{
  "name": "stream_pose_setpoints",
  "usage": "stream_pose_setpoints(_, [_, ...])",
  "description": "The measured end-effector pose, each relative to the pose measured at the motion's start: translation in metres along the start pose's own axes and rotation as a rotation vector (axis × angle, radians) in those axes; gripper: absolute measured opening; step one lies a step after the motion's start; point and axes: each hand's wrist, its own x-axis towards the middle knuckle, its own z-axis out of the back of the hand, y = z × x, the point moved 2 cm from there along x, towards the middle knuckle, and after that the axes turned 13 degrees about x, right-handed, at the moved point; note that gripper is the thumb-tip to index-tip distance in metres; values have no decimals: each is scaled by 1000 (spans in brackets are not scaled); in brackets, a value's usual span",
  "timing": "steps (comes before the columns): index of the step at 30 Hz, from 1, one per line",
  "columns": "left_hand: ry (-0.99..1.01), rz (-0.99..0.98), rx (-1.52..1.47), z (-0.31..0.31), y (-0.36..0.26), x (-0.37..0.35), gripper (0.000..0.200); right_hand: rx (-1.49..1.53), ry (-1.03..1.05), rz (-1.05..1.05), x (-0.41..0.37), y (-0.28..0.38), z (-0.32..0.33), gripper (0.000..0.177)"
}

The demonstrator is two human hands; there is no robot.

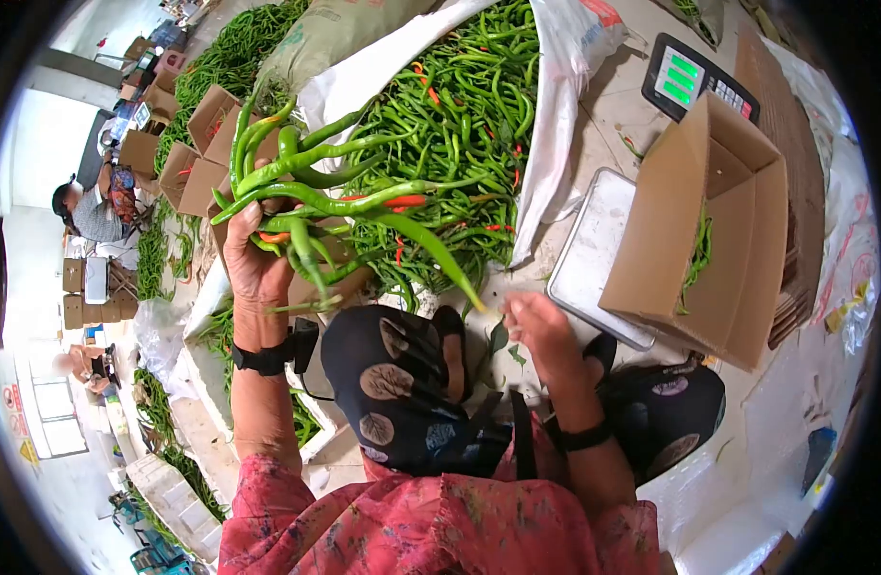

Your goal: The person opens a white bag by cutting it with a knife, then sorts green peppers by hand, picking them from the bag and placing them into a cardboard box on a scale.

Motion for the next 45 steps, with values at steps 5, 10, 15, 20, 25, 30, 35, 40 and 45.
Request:
stream_pose_setpoints(5, [79, 154, -134, -23, -4, -37, 57, 293, 284, 43, -29, 41, -43, 41])
stream_pose_setpoints(10, [143, 325, -111, -51, 6, -76, 60, 11, 676, -24, -69, 58, -97, 49])
stream_pose_setpoints(15, [150, 346, -244, -47, 38, -105, 59, -431, 557, 40, -84, 54, -69, 51])
stream_pose_setpoints(20, [205, 322, -247, -41, 55, -122, 59, -332, 265, 28, -96, 73, 7, 33])
stream_pose_setpoints(25, [234, 391, -122, -50, 69, -128, 59, -937, 228, 598, -128, 110, -38, 38])
stream_pose_setpoints(30, [294, 451, -54, -69, 75, -130, 55, -1268, 297, 893, -110, 77, -86, 42])
stream_pose_setpoints(35, [245, 504, 68, -62, 88, -137, 57, -1031, 345, 591, -85, 43, -79, 36])
stream_pose_setpoints(40, [198, 471, 37, -57, 100, -139, 54, -1004, 285, 702, -70, 28, -75, 26])
stream_pose_setpoints(45, [186, 530, 7, -56, 111, -136, 56, -739, 221, 436, -68, 47, -70, 25])
